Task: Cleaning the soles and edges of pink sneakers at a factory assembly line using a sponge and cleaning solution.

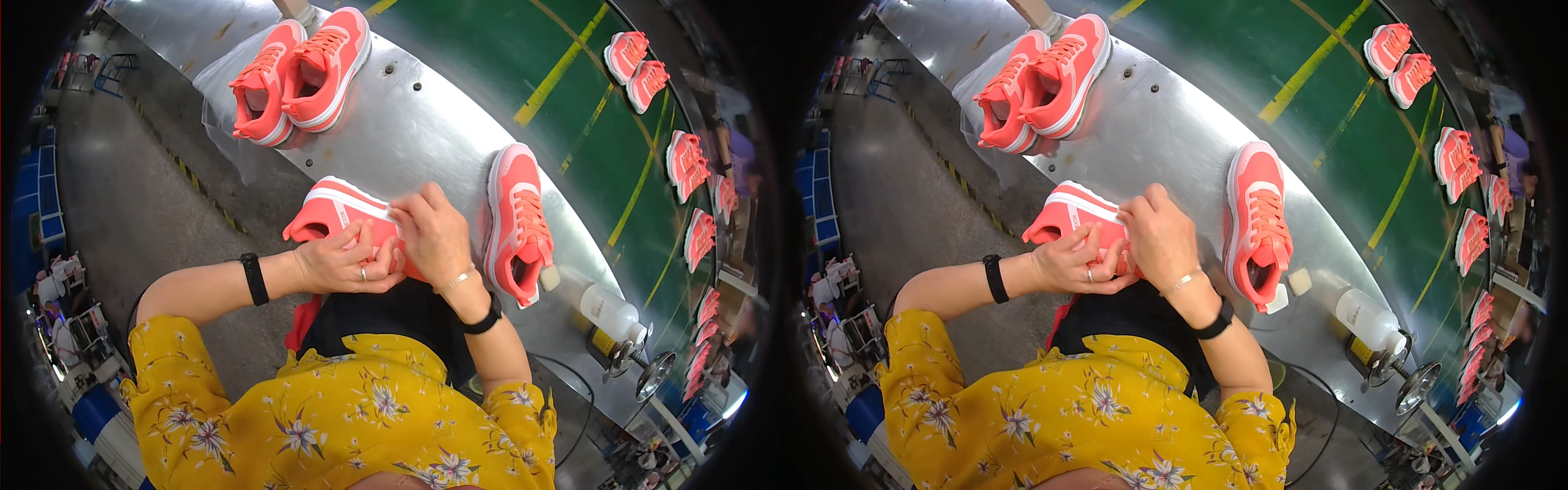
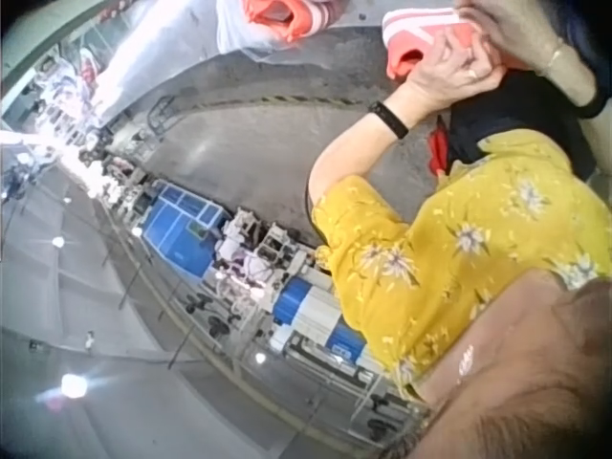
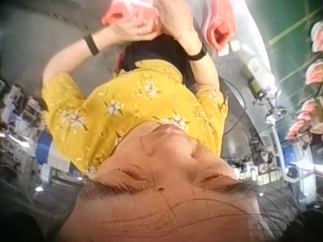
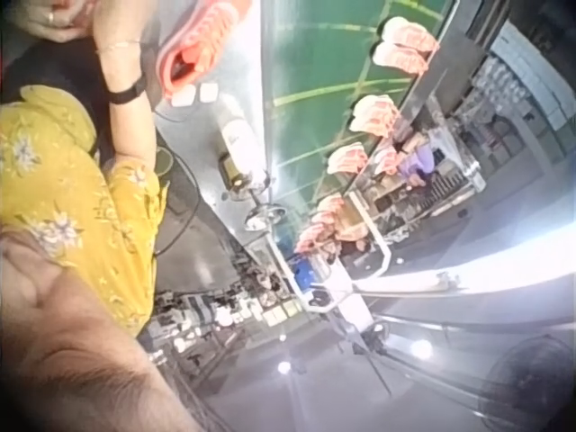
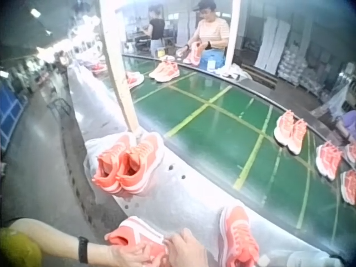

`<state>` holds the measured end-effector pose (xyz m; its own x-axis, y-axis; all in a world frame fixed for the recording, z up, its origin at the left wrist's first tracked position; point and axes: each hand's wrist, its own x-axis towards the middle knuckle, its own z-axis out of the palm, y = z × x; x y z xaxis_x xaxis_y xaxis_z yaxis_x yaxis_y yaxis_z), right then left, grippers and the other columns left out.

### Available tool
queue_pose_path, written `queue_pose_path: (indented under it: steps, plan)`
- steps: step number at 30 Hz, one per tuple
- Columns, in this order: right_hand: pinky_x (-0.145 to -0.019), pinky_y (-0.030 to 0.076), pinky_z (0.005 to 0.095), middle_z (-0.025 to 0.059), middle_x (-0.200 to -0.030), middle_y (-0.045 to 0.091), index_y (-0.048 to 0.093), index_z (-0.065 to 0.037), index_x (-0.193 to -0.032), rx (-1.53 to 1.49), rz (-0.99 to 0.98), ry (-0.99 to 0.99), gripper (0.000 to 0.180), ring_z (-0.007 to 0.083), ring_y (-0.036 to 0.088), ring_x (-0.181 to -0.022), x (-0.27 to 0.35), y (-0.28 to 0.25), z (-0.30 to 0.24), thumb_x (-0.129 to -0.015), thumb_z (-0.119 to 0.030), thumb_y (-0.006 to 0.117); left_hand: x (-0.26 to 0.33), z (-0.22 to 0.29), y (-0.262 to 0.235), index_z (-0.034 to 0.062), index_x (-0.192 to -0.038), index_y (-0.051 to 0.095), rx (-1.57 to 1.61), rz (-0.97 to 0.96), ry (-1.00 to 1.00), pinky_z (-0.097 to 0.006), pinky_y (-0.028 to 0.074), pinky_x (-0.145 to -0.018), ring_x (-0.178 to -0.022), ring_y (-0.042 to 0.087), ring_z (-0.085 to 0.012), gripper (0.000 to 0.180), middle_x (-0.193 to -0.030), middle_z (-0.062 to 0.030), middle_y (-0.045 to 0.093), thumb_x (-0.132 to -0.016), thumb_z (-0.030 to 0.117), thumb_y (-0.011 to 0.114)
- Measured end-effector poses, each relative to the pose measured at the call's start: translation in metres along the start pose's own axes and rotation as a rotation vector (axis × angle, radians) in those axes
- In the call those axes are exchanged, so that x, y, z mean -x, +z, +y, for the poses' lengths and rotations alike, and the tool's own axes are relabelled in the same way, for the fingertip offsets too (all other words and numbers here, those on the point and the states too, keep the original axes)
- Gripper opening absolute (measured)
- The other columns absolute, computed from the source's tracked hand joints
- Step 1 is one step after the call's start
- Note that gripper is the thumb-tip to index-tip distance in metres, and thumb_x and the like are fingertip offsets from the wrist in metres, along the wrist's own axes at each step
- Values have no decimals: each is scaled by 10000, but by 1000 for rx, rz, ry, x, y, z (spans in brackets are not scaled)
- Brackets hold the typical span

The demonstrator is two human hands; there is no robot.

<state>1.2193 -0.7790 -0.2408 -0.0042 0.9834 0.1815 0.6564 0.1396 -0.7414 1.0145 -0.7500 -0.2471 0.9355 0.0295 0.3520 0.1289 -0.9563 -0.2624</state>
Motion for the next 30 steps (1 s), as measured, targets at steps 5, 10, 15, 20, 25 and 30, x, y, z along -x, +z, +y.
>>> queue_pose_path:
  steps: [5, 10, 15, 20, 25, 30]
  plan:
    - [-605, 519, 419, 112, -857, 544, 655, -58, -851, 3, 11, 107, 60, 337, 624, -701, 16, -17, -4, -844, -85, 709, 3, 2, 1, 338, -1247, 571, -32, 20, -1, -397, 491, -938, -962, 639, -259, 332, -1119, 8, 568, -915, 341, 581]
    - [-634, 524, 428, 124, -865, 551, 660, -47, -852, 32, -74, 27, 53, 344, 626, -722, -15, 4, -3, -850, -84, 697, -2, -3, -1, 335, -1252, 568, 16, 26, -14, -371, 490, -934, -964, 626, -250, 336, -1125, 5, 565, -916, 341, 588]
    - [-633, 522, 426, 129, -855, 551, 672, -49, -874, -39, -54, 49, 57, 346, 624, -723, 0, -6, -1, -844, -83, 708, 3, 0, 2, 338, -1268, 554, 4, 11, -5, -367, 489, -938, -963, 617, -244, 361, -1134, 8, 561, -909, 318, 597]
    - [-598, 501, 424, 132, -845, 547, 672, -51, -876, -99, -38, 209, 63, 351, 613, -698, 22, -30, -6, -835, -55, 720, 7, 2, 3, 341, -1281, 540, -17, 23, -12, -359, 490, -942, -960, 612, -235, 382, -1140, 6, 569, -906, 288, 594]
    - [-608, 505, 429, 134, -837, 546, 669, -54, -872, -51, -6, 116, 53, 356, 611, -701, 1, -14, -1, -840, -54, 711, 3, -1, 0, 349, -1270, 553, 5, 6, -15, -344, 492, -939, -963, 608, -225, 361, -1155, 8, 574, -914, 300, 587]
    - [-608, 498, 429, 133, -833, 544, 677, -59, -889, -64, -2, 96, 53, 357, 606, -690, 6, -14, 0, -846, -56, 707, 2, -2, 1, 355, -1283, 552, 22, 2, -11, -342, 497, -929, -962, 608, -219, 373, -1154, 8, 574, -916, 300, 591]
